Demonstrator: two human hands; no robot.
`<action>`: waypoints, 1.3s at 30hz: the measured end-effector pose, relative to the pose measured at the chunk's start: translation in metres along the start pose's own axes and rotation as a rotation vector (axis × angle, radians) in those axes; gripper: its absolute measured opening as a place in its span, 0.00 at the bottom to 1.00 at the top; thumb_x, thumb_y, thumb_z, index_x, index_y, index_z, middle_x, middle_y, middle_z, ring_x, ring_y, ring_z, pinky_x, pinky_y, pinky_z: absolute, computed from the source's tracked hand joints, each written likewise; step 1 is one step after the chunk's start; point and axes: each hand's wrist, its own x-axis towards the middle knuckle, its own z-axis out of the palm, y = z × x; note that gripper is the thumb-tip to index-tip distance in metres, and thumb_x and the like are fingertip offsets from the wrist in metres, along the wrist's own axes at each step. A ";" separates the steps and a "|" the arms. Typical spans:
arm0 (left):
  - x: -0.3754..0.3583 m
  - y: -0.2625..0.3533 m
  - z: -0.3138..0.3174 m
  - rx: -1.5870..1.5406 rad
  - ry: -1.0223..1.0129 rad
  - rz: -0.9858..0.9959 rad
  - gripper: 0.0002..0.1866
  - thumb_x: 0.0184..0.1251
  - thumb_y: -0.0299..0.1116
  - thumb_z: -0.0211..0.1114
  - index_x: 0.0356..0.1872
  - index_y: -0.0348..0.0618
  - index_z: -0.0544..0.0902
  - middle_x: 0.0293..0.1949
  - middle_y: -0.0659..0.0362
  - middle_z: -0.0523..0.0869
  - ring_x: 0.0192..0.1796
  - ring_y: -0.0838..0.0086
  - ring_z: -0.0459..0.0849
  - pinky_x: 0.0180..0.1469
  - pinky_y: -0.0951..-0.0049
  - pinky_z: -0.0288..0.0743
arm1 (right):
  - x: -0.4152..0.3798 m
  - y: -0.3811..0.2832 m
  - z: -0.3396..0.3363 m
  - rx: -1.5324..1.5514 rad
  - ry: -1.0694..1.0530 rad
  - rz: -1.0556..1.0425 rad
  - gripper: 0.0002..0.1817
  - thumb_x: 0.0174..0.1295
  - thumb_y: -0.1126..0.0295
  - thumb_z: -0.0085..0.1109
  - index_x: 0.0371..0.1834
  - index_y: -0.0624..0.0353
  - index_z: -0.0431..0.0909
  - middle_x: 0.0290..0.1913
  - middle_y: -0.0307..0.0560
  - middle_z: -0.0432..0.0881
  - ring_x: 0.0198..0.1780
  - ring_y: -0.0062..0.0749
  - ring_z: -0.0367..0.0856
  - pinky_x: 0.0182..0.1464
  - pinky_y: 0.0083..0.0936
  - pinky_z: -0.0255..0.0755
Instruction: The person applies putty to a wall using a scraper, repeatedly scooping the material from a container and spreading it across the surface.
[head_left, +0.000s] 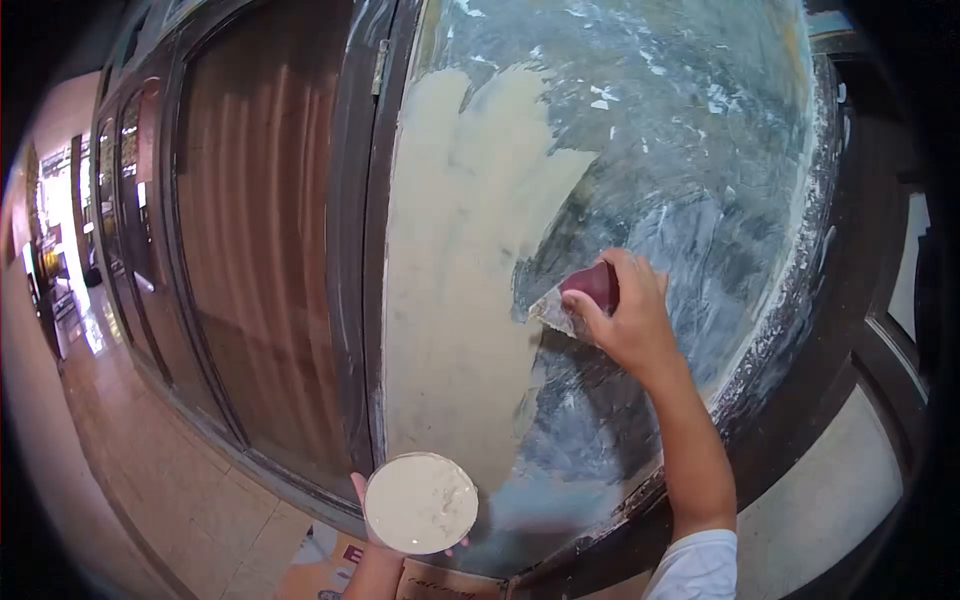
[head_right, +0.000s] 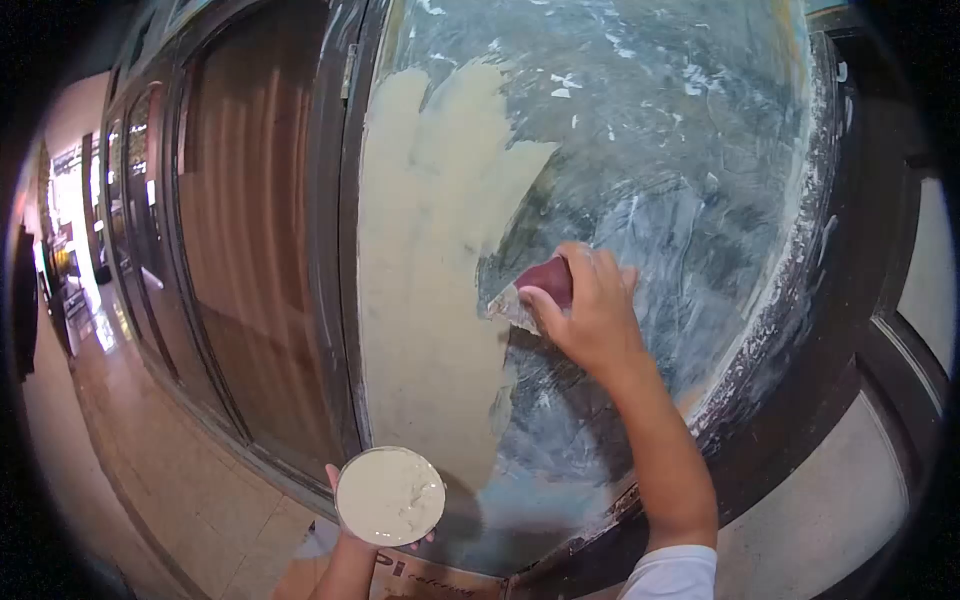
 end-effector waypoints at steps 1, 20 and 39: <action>-0.001 0.001 0.002 0.001 0.002 0.013 0.68 0.48 0.95 0.45 0.84 0.55 0.60 0.78 0.32 0.64 0.61 0.09 0.73 0.47 0.16 0.79 | 0.007 0.003 0.006 0.011 -0.005 -0.006 0.25 0.62 0.56 0.76 0.56 0.56 0.80 0.50 0.49 0.84 0.51 0.48 0.79 0.57 0.44 0.63; -0.005 0.031 -0.006 0.075 -0.054 0.107 0.67 0.49 0.91 0.56 0.84 0.54 0.60 0.79 0.29 0.61 0.57 0.12 0.77 0.44 0.23 0.82 | 0.013 0.005 0.042 -0.229 -0.012 -0.285 0.29 0.56 0.48 0.77 0.50 0.57 0.81 0.43 0.45 0.84 0.44 0.44 0.79 0.50 0.45 0.63; -0.008 0.033 -0.014 0.018 -0.058 0.112 0.68 0.48 0.91 0.57 0.85 0.56 0.58 0.80 0.30 0.58 0.60 0.07 0.71 0.50 0.16 0.79 | 0.041 0.022 0.038 -0.181 0.162 -0.322 0.28 0.55 0.50 0.78 0.49 0.57 0.79 0.37 0.46 0.78 0.40 0.44 0.77 0.46 0.41 0.65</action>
